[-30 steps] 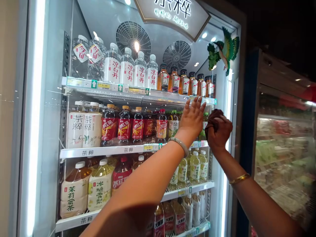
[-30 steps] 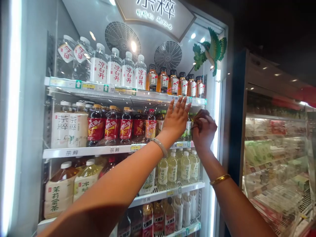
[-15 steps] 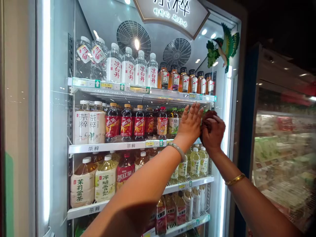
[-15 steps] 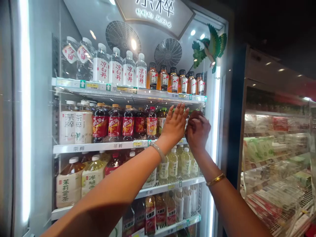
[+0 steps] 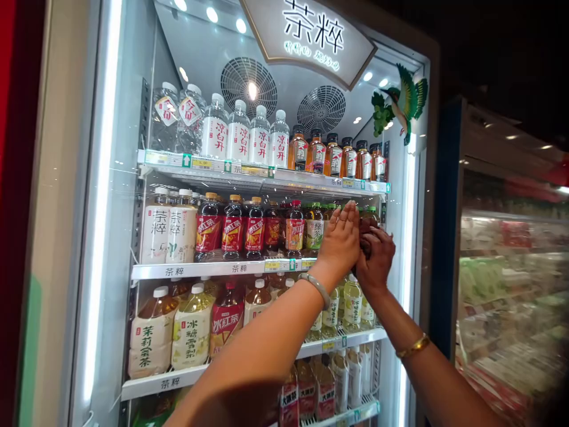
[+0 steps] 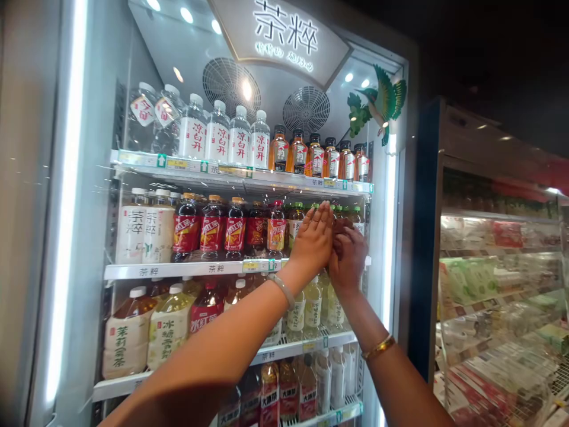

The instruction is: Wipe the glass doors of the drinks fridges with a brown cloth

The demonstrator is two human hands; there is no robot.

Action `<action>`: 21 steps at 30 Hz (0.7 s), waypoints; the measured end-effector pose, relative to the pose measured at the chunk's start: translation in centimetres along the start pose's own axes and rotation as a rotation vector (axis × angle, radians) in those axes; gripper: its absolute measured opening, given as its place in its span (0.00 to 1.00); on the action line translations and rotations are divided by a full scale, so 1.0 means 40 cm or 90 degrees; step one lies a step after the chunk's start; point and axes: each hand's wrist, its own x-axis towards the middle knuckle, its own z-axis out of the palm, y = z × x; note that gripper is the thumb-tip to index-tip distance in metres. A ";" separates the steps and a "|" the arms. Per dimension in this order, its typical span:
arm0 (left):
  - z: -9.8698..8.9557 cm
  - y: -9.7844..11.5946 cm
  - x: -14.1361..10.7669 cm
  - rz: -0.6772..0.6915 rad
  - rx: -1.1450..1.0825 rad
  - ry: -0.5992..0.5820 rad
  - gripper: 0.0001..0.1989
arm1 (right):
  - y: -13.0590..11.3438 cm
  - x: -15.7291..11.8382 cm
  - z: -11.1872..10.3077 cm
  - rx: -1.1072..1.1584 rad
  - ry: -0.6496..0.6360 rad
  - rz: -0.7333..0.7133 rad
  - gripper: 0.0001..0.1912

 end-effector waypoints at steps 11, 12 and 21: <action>-0.033 -0.055 -0.066 -0.004 -0.027 -0.030 0.31 | -0.082 -0.030 0.005 0.041 0.017 -0.008 0.16; -0.038 -0.068 -0.075 -0.010 -0.023 -0.029 0.31 | -0.093 -0.016 0.015 0.053 0.001 -0.025 0.15; -0.056 -0.121 -0.133 -0.043 0.017 -0.021 0.33 | -0.091 -0.020 0.013 0.030 0.051 0.063 0.17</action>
